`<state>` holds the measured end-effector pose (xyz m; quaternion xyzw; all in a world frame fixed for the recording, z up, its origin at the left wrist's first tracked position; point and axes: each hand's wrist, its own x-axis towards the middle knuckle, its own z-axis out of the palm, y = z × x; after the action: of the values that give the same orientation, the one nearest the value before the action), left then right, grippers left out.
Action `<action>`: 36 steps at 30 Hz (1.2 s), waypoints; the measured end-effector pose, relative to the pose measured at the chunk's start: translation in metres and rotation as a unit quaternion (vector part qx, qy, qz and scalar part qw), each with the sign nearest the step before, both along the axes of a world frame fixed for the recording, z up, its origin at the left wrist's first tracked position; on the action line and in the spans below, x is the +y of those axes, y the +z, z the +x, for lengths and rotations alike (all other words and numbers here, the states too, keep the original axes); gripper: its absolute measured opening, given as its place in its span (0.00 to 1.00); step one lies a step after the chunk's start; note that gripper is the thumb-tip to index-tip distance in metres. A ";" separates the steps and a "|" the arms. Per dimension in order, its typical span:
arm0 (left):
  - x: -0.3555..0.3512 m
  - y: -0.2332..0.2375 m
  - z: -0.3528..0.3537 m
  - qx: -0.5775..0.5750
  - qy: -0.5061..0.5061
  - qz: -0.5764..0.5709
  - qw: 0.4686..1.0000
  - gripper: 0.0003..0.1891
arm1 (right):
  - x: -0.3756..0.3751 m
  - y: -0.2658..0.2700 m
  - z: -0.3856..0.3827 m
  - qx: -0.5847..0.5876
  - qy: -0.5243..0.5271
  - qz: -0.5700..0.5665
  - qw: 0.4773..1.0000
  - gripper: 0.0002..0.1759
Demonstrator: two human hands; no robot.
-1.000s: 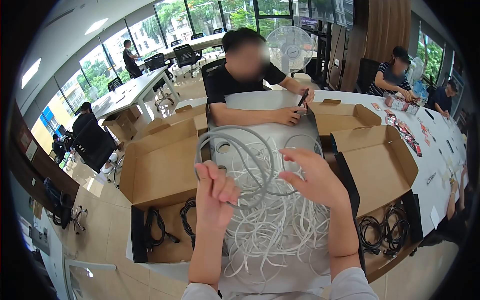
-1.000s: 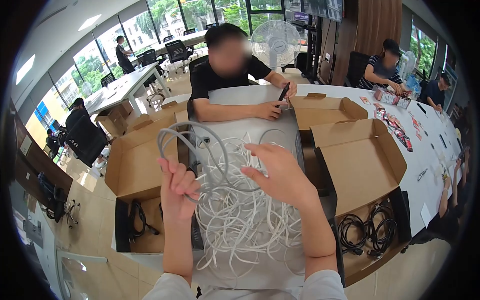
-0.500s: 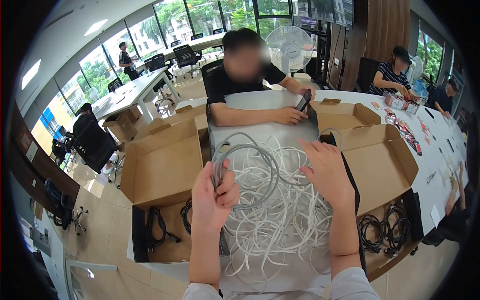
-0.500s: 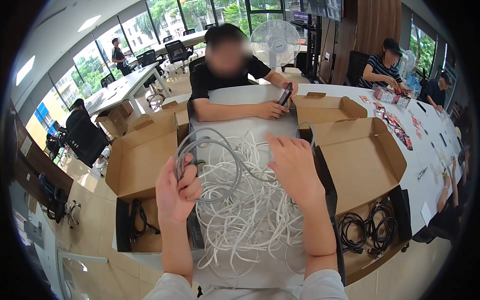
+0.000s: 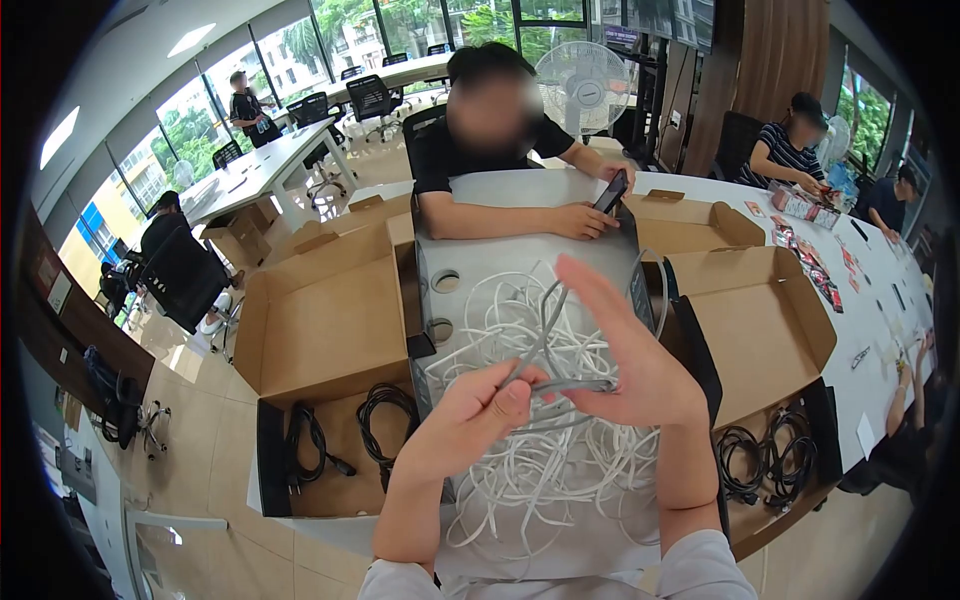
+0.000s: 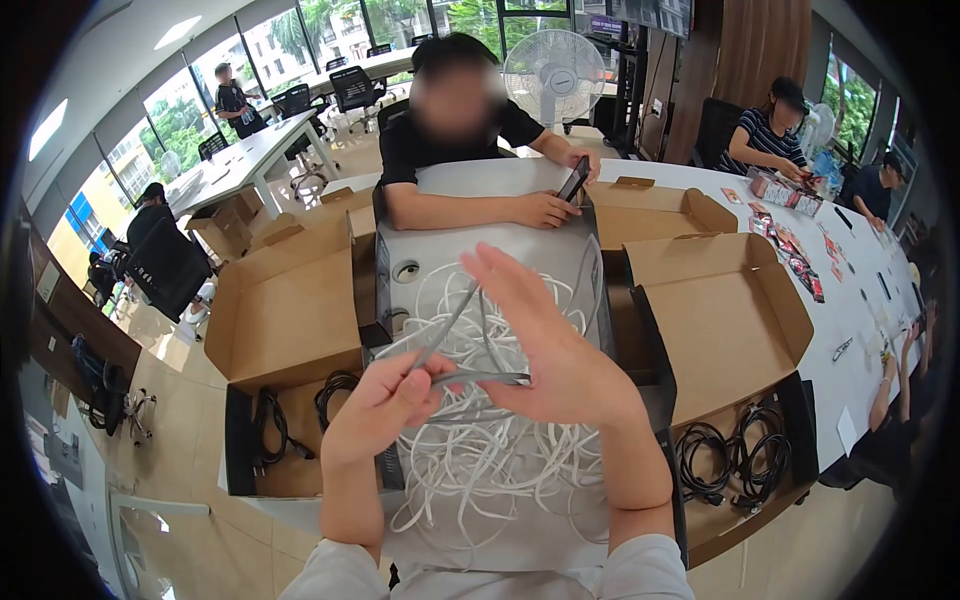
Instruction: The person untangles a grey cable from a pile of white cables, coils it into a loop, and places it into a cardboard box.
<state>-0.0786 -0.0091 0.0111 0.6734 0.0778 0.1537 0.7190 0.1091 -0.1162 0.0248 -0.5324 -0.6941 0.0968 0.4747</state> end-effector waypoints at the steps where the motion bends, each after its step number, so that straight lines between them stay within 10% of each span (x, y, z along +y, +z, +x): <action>1: 0.001 -0.002 -0.001 0.001 -0.024 0.014 1.000 0.20 | 0.001 -0.001 0.001 -0.035 -0.022 -0.015 0.999 0.46; 12: 0.005 -0.008 0.004 -0.086 0.101 -0.028 0.991 0.15 | 0.007 -0.011 0.008 -0.089 -0.098 -0.001 0.991 0.11; 24: 0.004 -0.010 0.003 -0.018 0.126 0.114 0.985 0.15 | -0.002 0.003 0.000 0.127 -0.033 -0.161 0.978 0.08; 28: 0.013 -0.009 0.002 -0.022 0.062 0.220 0.973 0.17 | -0.002 0.003 0.003 -0.003 -0.050 -0.121 0.991 0.11; 36: -0.004 0.003 0.000 0.028 0.042 0.079 0.996 0.18 | 0.000 -0.006 -0.007 -0.093 -0.071 -0.054 0.992 0.12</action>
<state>-0.0787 -0.0132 0.0138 0.7286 0.1136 0.1704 0.6536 0.1022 -0.1157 0.0186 -0.6122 -0.6891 0.0500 0.3846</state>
